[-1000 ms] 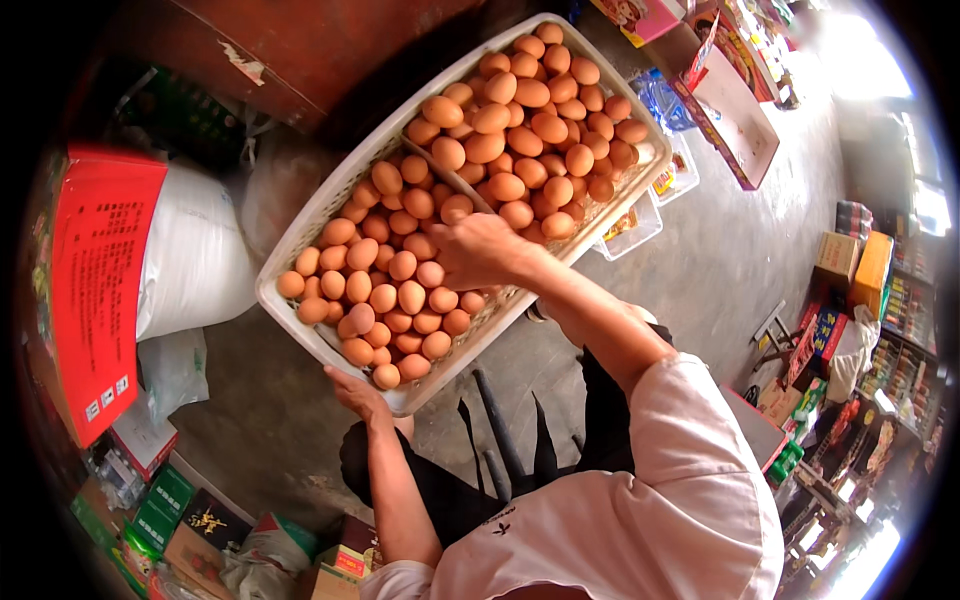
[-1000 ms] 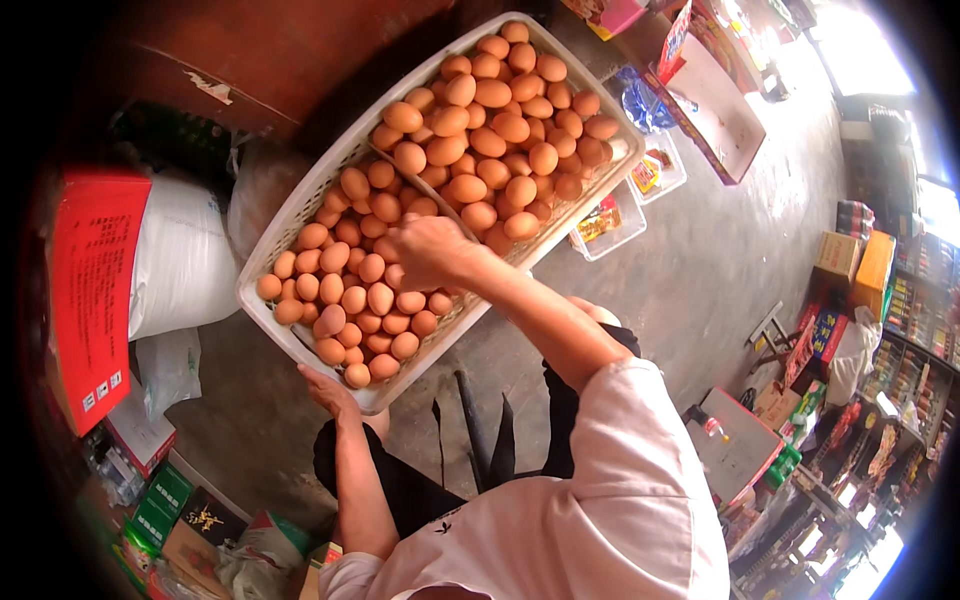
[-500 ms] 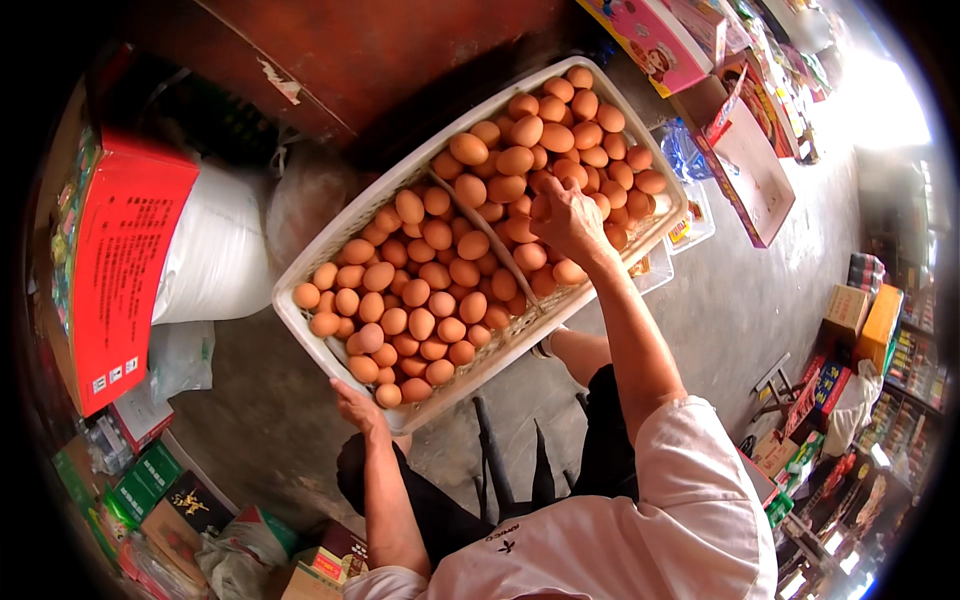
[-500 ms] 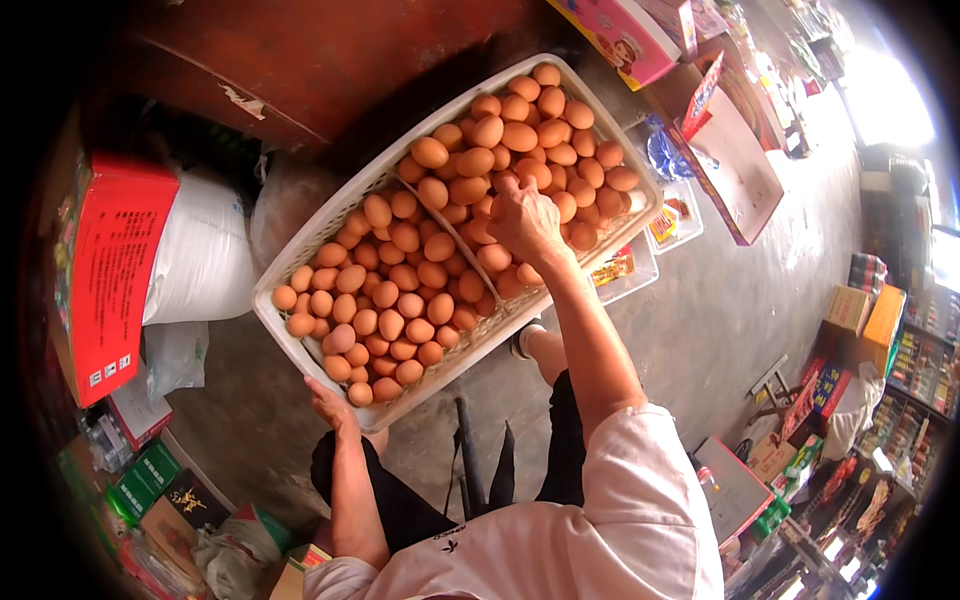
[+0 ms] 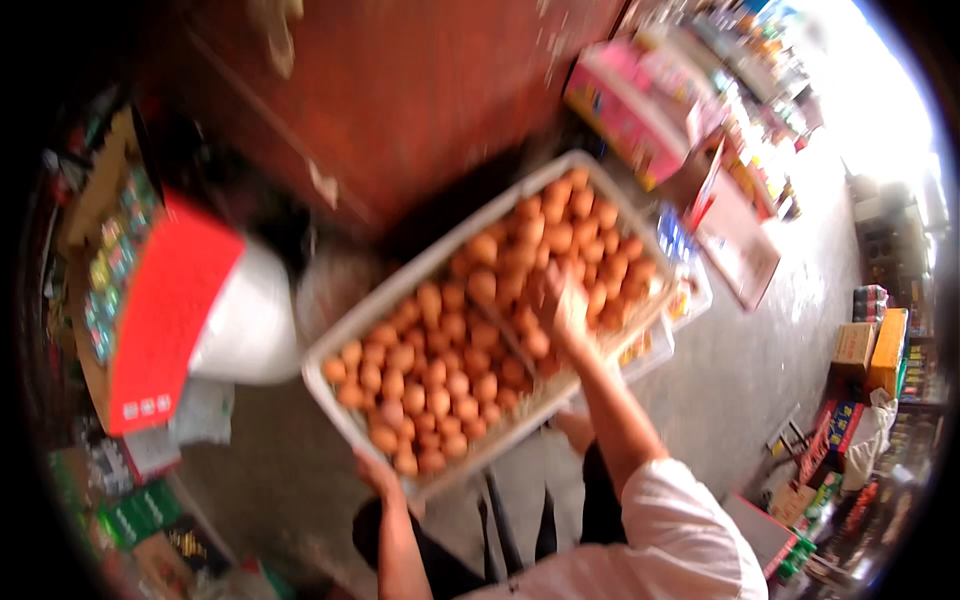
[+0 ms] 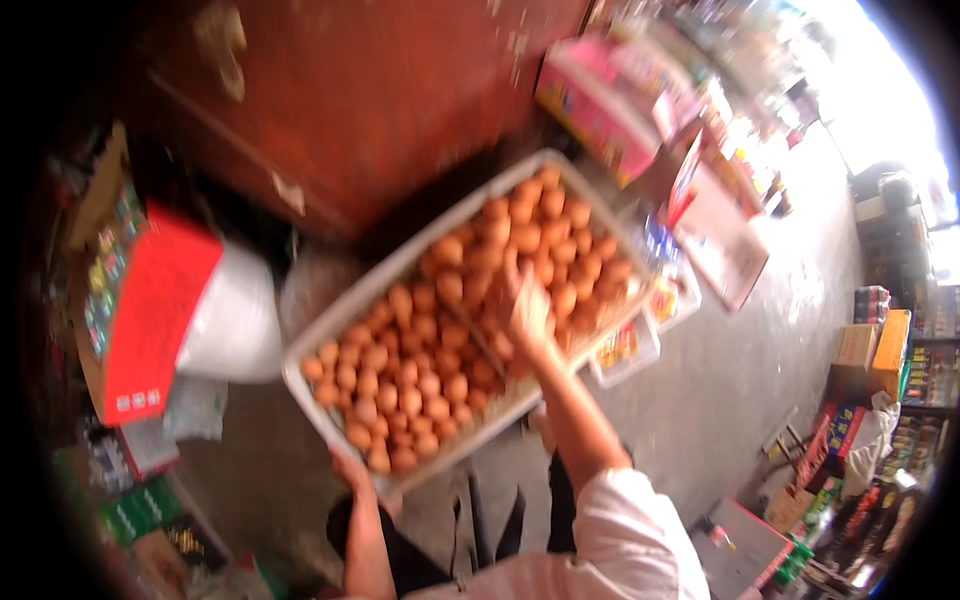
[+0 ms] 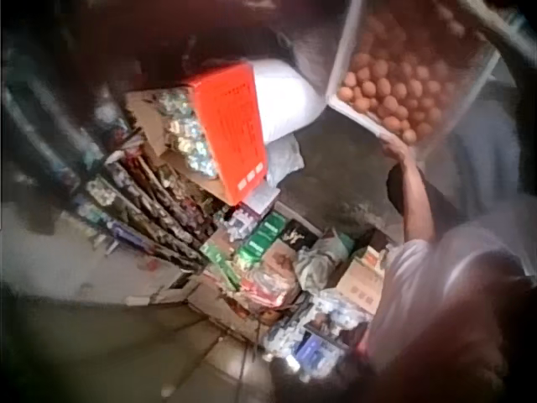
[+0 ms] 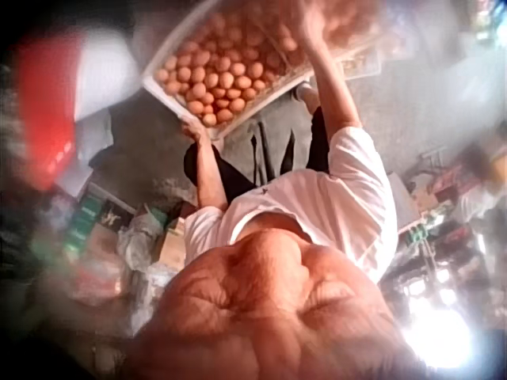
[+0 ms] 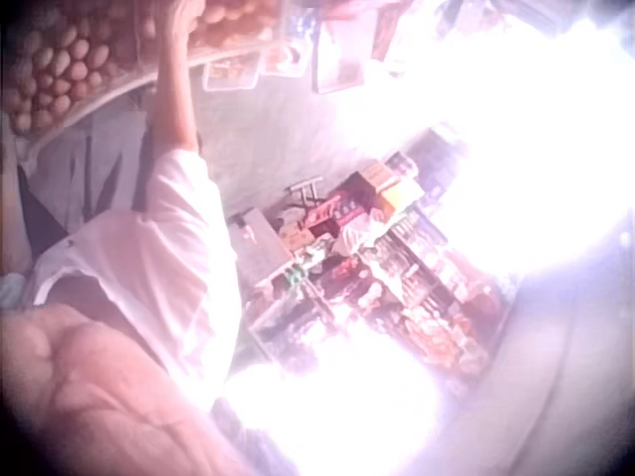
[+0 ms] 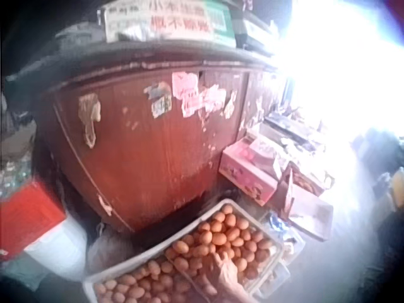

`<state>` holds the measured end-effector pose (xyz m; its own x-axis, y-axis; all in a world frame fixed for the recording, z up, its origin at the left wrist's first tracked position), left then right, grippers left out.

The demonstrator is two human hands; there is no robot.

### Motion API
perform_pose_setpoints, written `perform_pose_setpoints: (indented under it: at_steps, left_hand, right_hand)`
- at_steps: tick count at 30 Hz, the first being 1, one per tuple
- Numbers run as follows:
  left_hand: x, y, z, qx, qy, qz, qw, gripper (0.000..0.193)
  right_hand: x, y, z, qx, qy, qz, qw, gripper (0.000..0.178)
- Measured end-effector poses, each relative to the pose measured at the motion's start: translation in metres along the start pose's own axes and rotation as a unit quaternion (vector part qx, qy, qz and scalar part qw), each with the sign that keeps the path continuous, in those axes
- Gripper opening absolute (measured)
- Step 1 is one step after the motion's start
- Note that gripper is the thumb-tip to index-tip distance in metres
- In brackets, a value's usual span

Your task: The person sits in a chair and repeatedly picks up eggs from a white plastic crate, briefly inspects them, and places them back into the crate. The person continues this repetitive handling throughout the clip.

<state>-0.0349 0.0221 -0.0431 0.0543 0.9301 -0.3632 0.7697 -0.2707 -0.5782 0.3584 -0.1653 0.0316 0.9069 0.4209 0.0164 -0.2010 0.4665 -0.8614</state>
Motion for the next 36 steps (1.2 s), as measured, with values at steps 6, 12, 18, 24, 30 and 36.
perform_pose_setpoints:
  at_steps: [6, 12, 18, 24, 30, 36]
  left_hand:
    - [0.013, 0.004, -0.023, -0.052, 0.018, 0.003, 0.998, 0.053]
    - [0.010, 0.045, -0.043, -0.020, -0.007, 0.040, 0.999, 0.050]
    - [0.018, 0.048, -0.038, -0.018, -0.026, 0.047, 0.998, 0.047]
    - [0.035, 0.019, 0.033, -0.183, -0.179, 0.080, 0.963, 0.046]
    - [-0.007, -0.008, -0.016, 0.060, 0.050, -0.004, 0.997, 0.056]
    - [-0.013, -0.014, -0.022, 0.038, 0.025, 0.001, 0.999, 0.057]
  right_hand:
    - [-0.009, -0.015, 0.053, -0.011, -0.034, 0.045, 0.998, 0.036]
    - [-0.016, -0.016, 0.031, -0.084, 0.002, 0.090, 0.992, 0.029]
    - [-0.017, -0.011, 0.044, -0.003, -0.106, 0.052, 0.993, 0.033]
    - [-0.034, 0.056, 0.064, 0.038, -0.377, 0.092, 0.921, 0.009]
    - [-0.096, 0.069, 0.125, 0.109, -0.334, 0.268, 0.897, 0.007]
    - [-0.164, 0.102, 0.152, 0.097, -0.389, 0.374, 0.836, 0.006]
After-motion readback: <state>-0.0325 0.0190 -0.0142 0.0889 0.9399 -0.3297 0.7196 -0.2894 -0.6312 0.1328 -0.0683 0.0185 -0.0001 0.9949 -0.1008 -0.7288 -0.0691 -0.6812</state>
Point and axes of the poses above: each hand's wrist, its own x-axis towards the middle knuckle, its own y-axis out of the palm, z = x × y, the point moved 3 cm from there along x, towards the middle knuckle, and after that the axes turned 7 degrees about z, right-handed, at the moved point
